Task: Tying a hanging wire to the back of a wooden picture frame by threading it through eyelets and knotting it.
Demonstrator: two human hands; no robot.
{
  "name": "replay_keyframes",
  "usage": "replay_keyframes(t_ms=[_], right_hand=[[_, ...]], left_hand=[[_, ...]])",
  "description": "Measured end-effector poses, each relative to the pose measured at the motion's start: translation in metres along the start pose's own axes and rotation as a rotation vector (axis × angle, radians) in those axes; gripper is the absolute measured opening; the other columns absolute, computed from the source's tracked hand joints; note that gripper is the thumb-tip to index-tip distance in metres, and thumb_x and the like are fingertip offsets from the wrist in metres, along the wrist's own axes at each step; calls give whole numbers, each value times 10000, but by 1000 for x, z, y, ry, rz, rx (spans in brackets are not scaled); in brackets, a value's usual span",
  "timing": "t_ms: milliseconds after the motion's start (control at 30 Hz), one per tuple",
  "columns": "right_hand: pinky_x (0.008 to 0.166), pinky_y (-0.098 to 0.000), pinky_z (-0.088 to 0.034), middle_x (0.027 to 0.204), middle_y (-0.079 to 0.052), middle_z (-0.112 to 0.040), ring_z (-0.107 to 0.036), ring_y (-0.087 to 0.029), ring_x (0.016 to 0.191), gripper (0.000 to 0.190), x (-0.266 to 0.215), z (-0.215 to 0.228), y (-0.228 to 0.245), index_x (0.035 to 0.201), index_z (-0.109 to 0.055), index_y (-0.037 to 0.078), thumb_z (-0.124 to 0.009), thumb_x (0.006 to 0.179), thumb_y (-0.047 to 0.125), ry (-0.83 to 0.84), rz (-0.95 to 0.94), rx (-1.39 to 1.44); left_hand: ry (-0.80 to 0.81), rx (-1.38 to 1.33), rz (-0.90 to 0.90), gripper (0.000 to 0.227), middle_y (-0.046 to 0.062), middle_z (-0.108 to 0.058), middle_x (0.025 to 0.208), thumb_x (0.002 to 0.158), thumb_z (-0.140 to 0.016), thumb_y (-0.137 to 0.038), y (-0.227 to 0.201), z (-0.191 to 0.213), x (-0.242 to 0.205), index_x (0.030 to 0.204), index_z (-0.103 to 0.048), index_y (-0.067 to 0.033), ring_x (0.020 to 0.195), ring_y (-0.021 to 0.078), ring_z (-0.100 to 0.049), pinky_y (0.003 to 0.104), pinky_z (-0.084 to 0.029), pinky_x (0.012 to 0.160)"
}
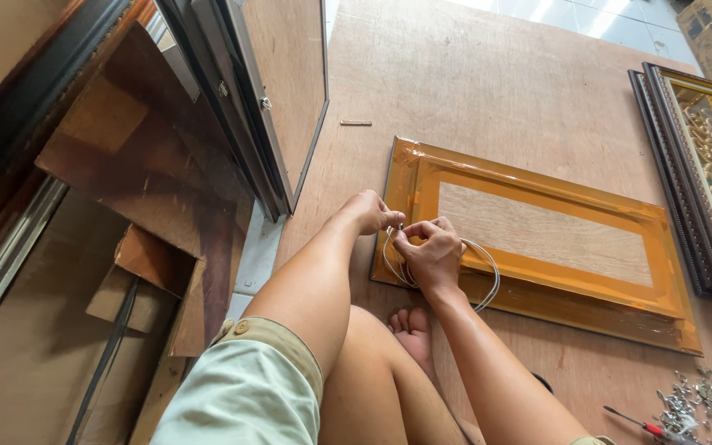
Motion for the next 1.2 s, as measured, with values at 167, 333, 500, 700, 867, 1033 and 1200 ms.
replay_keyframes(t_ms=[167, 333, 500, 700, 867, 1033, 1200], right_hand=[[946, -382, -513, 909, -20, -652, -746, -274, 964, 125, 1, -5, -5, 833, -865, 327, -878, 803, 448, 10, 14, -17], [954, -386, -511, 921, -21, -654, -746, -283, 984, 142, -1, -4, -5, 837, -866, 333, -882, 803, 470, 26, 13, -9], [929, -374, -504, 920, -28, -646, -751, -276, 974, 89, -2, 1, 1, 834, -851, 311, -864, 805, 394, -10, 48, -24], [936, -364, -501, 932, -5, -648, -749, -259, 981, 85, -6, 7, 11, 809, -833, 321, -867, 786, 395, -21, 47, -18], [960, -384, -493, 940, -18, -638, -744, -276, 975, 86, -9, 8, 16, 800, -814, 297, -854, 796, 374, -9, 68, -17], [974, -391, -478, 945, -14, -630, -738, -271, 973, 87, -8, 6, 14, 791, -796, 288, -849, 796, 356, -15, 93, -40], [1033, -398, -442, 1002, 1, -626, -735, -247, 1032, 173, -9, 4, 16, 920, -826, 320, -887, 808, 436, 7, 104, -54]], left_hand=[[13, -125, 18, 359, -125, -868, 880, 974, -718, -658, 10, -18, 31, 1003, -903, -352, 933, 164, -827, 367, -647, 890], [57, -168, -27, 372, -131, -884, 946, 945, -746, -670, -7, -7, 0, 1096, -879, -357, 890, 152, -849, 353, -642, 760], [23, -6, -68, 247, -138, -863, 865, 761, -868, -509, -8, -3, 6, 974, -898, -388, 981, 178, -845, 336, -642, 972], [-46, -10, -26, 284, -183, -842, 824, 707, -867, -458, -11, 3, 3, 990, -876, -449, 1098, 158, -816, 337, -617, 1063], [-90, -47, 5, 444, -63, -873, 1114, 694, -867, -390, -15, 13, -11, 1136, -875, -436, 1272, 219, -767, 381, -588, 1150], [-112, -75, 5, 482, -54, -864, 1131, 686, -853, -364, -5, 6, 4, 1164, -874, -418, 1282, 225, -762, 394, -583, 1168], [-87, -130, 11, 500, -5, -871, 1092, 677, -879, -314, -9, 4, 1, 1172, -882, -377, 1174, 230, -808, 378, -615, 1107]])
Point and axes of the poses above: each hand's wrist, its own x-axis towards the middle knuckle, its own z-axis out of the back of the hand, y = z × x, the point moved 8 cm from there along x, towards the middle knuckle
